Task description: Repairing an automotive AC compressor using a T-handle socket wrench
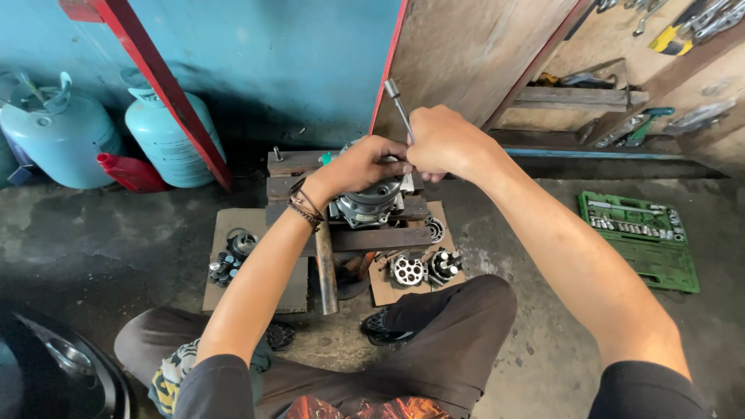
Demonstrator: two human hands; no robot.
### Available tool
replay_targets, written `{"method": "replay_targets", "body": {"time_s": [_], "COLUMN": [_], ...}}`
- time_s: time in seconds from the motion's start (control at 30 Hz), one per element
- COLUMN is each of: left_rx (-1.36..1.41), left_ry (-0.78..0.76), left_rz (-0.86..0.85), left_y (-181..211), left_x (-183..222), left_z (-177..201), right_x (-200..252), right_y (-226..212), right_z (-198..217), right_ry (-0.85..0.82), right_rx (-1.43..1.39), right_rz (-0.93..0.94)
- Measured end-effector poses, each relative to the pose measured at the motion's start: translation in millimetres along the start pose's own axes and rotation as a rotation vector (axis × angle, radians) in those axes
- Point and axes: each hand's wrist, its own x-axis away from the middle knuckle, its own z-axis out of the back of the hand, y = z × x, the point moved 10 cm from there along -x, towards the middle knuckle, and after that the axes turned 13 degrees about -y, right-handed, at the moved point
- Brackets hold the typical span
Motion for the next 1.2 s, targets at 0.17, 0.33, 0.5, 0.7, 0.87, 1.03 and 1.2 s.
{"method": "replay_targets", "body": {"time_s": [0.17,0.33,0.5,0.7,0.87,1.03,1.2], "left_rx": [-0.024,-0.120,-0.130,-0.130,-0.125,-0.109,-0.083], "left_ry": [-0.009,0.007,0.035,0.013,0.009,-0.010,-0.014], "left_rz": [0.093,0.094,0.056,0.018,0.015,0.041,0.058], "left_y": [-23,-14,-21,-18,-27,-43,-54], "left_x": [0,2,1,-2,-5,-7,-9], "left_z": [-1,0,0,-1,0,-2,-4], "right_x": [-6,10,26,8,6,4,1], "right_y": [-2,-15,-25,-17,-15,-18,-27], "right_z": [-11,7,5,2,4,8,11], "right_ry": [-0.145,-0.148,-0.330,-0.279,-0.270,-0.268,-0.266], "right_rx": [0.009,-0.127,-0.204,-0.148,-0.126,-0.098,0.021], "right_rz": [-0.002,0.005,-0.037,0.051,0.066,0.088,0.173]}}
